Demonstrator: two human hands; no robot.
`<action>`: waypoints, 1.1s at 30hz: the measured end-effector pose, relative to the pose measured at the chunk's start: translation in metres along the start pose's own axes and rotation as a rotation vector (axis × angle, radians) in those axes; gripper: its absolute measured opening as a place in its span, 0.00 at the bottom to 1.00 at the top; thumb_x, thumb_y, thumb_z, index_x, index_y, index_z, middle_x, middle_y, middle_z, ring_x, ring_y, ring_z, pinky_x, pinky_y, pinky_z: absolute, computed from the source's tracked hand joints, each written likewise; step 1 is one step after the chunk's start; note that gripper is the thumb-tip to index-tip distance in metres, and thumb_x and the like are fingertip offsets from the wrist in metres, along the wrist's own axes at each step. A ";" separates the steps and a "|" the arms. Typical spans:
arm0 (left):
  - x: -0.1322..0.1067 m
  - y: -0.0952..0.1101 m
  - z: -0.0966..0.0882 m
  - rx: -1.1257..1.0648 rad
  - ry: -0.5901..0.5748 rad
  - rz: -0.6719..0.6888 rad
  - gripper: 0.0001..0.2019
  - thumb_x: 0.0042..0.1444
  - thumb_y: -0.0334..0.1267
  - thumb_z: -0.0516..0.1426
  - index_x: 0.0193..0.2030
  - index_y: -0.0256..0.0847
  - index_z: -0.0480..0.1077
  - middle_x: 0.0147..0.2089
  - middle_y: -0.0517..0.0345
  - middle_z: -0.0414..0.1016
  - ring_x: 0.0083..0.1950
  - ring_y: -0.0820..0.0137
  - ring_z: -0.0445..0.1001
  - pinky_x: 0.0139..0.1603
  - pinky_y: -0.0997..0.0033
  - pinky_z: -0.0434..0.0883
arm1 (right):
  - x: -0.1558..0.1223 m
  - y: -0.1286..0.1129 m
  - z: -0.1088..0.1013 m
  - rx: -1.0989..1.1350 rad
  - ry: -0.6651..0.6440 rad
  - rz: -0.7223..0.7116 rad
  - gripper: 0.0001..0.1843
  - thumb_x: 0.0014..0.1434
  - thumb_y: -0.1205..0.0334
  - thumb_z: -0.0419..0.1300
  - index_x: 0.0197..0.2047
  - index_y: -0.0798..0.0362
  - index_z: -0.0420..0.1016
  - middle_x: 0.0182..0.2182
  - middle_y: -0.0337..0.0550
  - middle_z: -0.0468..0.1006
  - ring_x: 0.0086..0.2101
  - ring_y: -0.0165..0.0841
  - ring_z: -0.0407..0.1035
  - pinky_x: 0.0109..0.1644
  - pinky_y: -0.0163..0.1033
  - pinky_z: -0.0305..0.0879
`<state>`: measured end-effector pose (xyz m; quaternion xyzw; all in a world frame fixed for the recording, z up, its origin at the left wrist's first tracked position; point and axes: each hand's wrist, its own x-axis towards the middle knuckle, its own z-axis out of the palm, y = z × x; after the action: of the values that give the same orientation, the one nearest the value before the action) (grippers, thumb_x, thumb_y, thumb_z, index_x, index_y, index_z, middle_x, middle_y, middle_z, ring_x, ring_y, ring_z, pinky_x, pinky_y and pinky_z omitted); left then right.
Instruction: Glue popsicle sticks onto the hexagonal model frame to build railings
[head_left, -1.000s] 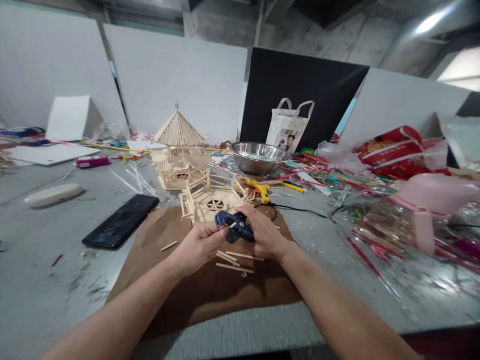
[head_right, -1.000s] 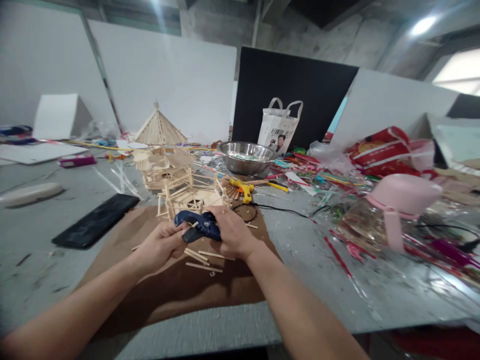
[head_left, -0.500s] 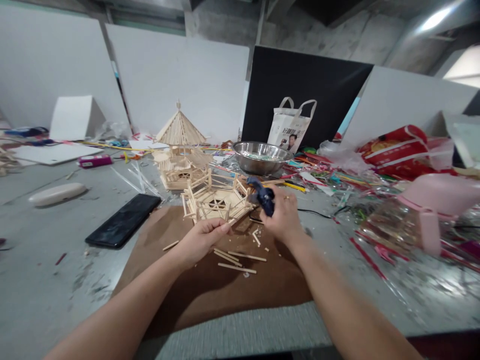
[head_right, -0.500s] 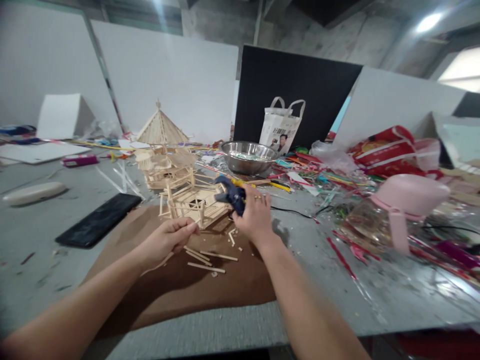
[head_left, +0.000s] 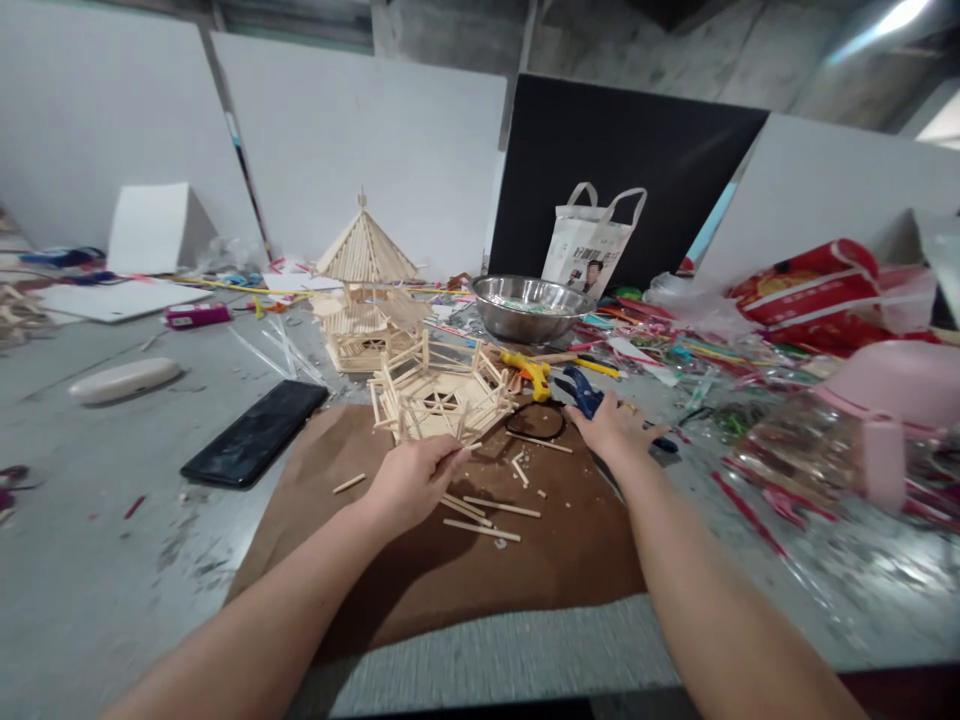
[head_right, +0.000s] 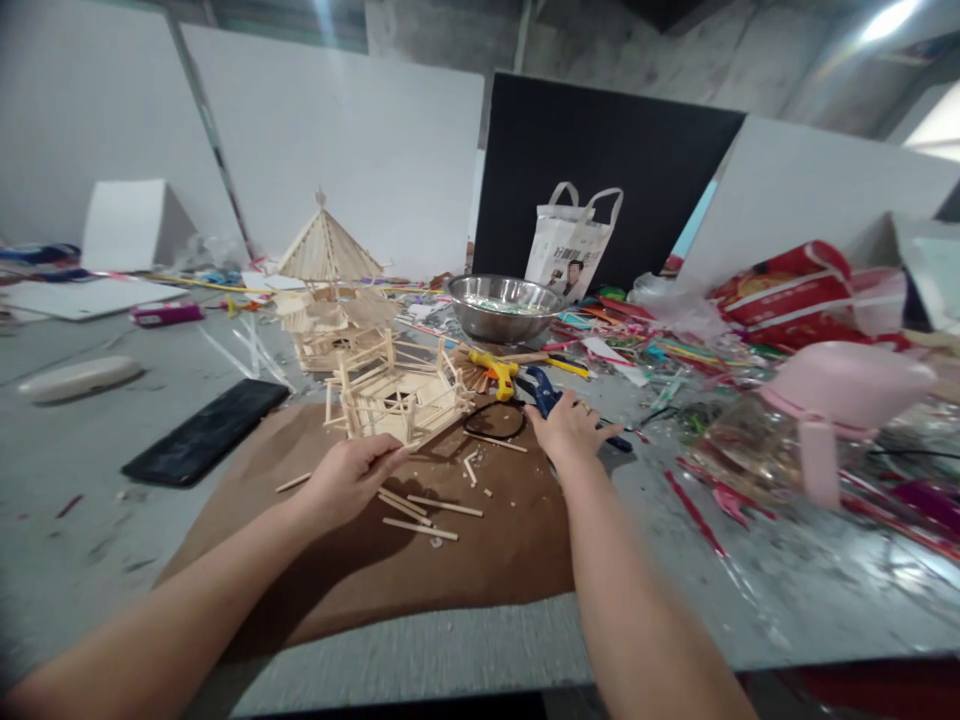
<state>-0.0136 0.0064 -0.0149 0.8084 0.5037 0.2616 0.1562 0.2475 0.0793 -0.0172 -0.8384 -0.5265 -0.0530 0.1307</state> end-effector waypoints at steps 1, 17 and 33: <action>0.000 0.000 0.000 0.017 0.005 -0.009 0.15 0.56 0.43 0.43 0.28 0.40 0.65 0.23 0.61 0.66 0.25 0.75 0.62 0.26 0.78 0.56 | 0.001 0.001 0.001 0.000 -0.017 0.009 0.40 0.49 0.39 0.45 0.53 0.66 0.56 0.47 0.69 0.63 0.48 0.57 0.54 0.44 0.62 0.46; -0.002 0.004 0.000 -0.008 -0.039 -0.044 0.17 0.56 0.45 0.41 0.27 0.39 0.64 0.21 0.60 0.64 0.23 0.74 0.62 0.25 0.77 0.54 | -0.085 -0.057 -0.034 0.571 -0.226 -1.008 0.18 0.59 0.55 0.41 0.30 0.54 0.66 0.26 0.41 0.70 0.28 0.30 0.62 0.32 0.33 0.55; -0.005 0.017 -0.008 -0.383 -0.136 0.033 0.15 0.55 0.41 0.43 0.25 0.36 0.62 0.22 0.63 0.60 0.26 0.76 0.59 0.28 0.79 0.58 | -0.105 -0.066 -0.030 1.176 -0.734 -0.732 0.21 0.57 0.51 0.43 0.18 0.54 0.52 0.15 0.31 0.52 0.18 0.23 0.46 0.21 0.31 0.45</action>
<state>-0.0080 -0.0055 -0.0008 0.7877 0.4199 0.3000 0.3365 0.1443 0.0071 -0.0011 -0.3684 -0.7207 0.4752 0.3450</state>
